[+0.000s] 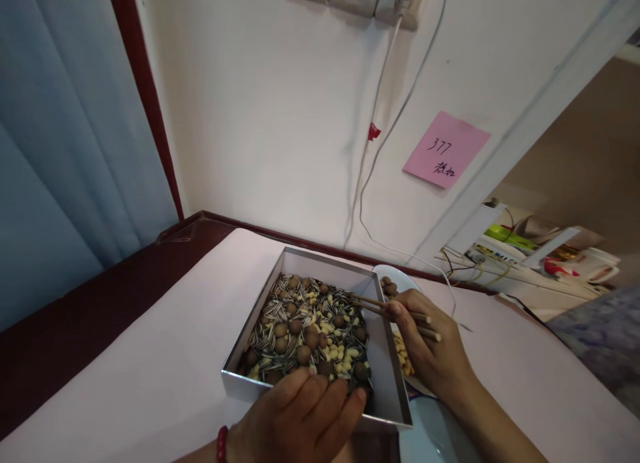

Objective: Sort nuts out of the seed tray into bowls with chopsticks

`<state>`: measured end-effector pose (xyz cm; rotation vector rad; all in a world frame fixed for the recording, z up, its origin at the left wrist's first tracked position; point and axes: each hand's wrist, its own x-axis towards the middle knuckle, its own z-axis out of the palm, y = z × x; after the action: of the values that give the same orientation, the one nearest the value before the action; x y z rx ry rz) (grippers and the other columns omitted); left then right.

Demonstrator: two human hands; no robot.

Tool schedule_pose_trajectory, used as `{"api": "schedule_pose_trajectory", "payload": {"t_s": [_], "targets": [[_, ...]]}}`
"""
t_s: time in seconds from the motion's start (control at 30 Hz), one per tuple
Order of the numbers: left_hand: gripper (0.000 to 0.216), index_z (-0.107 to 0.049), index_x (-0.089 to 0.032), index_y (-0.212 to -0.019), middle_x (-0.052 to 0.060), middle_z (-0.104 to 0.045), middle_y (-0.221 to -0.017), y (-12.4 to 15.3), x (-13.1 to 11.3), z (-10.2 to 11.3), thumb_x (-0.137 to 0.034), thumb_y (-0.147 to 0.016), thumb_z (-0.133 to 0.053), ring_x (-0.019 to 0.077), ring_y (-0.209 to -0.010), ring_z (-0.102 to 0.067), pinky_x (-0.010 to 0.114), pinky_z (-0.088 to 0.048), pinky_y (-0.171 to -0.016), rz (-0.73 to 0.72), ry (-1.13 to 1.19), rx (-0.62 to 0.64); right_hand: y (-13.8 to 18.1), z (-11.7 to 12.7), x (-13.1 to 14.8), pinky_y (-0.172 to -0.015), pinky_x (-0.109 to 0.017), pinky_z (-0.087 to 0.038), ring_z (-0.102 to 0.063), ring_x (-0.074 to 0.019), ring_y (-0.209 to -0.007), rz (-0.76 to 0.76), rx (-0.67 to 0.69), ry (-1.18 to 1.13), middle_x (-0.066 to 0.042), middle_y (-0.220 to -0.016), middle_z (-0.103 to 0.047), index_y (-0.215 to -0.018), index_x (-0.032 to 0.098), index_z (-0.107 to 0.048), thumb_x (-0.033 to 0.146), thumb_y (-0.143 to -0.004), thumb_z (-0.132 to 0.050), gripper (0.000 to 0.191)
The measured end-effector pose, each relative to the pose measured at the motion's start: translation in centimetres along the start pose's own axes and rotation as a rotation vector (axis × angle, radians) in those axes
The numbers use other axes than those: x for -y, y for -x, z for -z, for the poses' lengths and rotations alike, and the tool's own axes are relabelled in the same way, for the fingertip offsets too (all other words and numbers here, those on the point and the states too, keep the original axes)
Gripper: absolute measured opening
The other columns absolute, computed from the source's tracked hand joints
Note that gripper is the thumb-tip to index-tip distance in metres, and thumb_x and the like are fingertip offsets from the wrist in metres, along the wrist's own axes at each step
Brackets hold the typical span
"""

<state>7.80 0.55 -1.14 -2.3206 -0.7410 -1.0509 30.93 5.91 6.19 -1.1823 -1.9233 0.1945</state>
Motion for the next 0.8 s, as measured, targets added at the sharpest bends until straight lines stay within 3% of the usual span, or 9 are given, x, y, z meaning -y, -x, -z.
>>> {"api": "schedule_pose_trajectory", "payload": {"t_s": [0.43,0.6,0.67,0.8], "targets": [[0.028,-0.071,-0.023,-0.117,-0.004,-0.071,-0.105,0.3,0.1,-0.3,-0.019,-0.101,-0.048,0.0123,-0.091,-0.057,0.032,-0.041,-0.091,-0.027,-0.006,-0.03,2.4,2.7,2.7,-0.064,-0.023,-0.049,-0.062,-0.0123,-0.075,-0.009,-0.089,0.003,0.0,-0.081,-0.063,-0.082,0.023,-0.06,0.025,-0.099,-0.05,0.019],[0.028,-0.071,-0.022,-0.116,-0.003,-0.072,-0.105,0.1,0.0,-0.1,-0.016,-0.1,-0.049,0.0134,-0.093,-0.058,0.034,-0.04,-0.093,0.011,0.011,0.019,3.7,4.3,3.9,-0.064,-0.024,-0.05,-0.065,-0.0134,-0.078,0.024,-0.13,0.067,-0.001,-0.085,-0.066,-0.091,0.025,-0.065,0.022,-0.098,-0.05,0.017],[0.029,-0.072,-0.022,-0.115,-0.003,-0.072,-0.104,0.0,0.1,0.0,-0.015,-0.1,-0.049,0.0134,-0.091,-0.058,0.034,-0.04,-0.093,-0.016,0.003,-0.01,4.5,5.3,4.7,-0.068,-0.027,-0.051,-0.066,-0.0162,-0.083,0.02,-0.195,0.129,-0.002,-0.09,-0.069,-0.096,0.027,-0.068,0.023,-0.098,-0.05,0.019],[0.029,-0.072,-0.022,-0.115,-0.003,-0.073,-0.102,0.0,0.4,0.0,-0.014,-0.099,-0.049,0.0139,-0.087,-0.06,0.035,-0.04,-0.093,-0.009,0.003,-0.015,6.3,7.7,6.1,-0.077,-0.041,-0.046,-0.065,-0.0252,-0.091,-0.065,-0.483,0.237,-0.005,-0.097,-0.069,-0.094,0.032,-0.07,0.029,-0.096,-0.049,0.021]]}}
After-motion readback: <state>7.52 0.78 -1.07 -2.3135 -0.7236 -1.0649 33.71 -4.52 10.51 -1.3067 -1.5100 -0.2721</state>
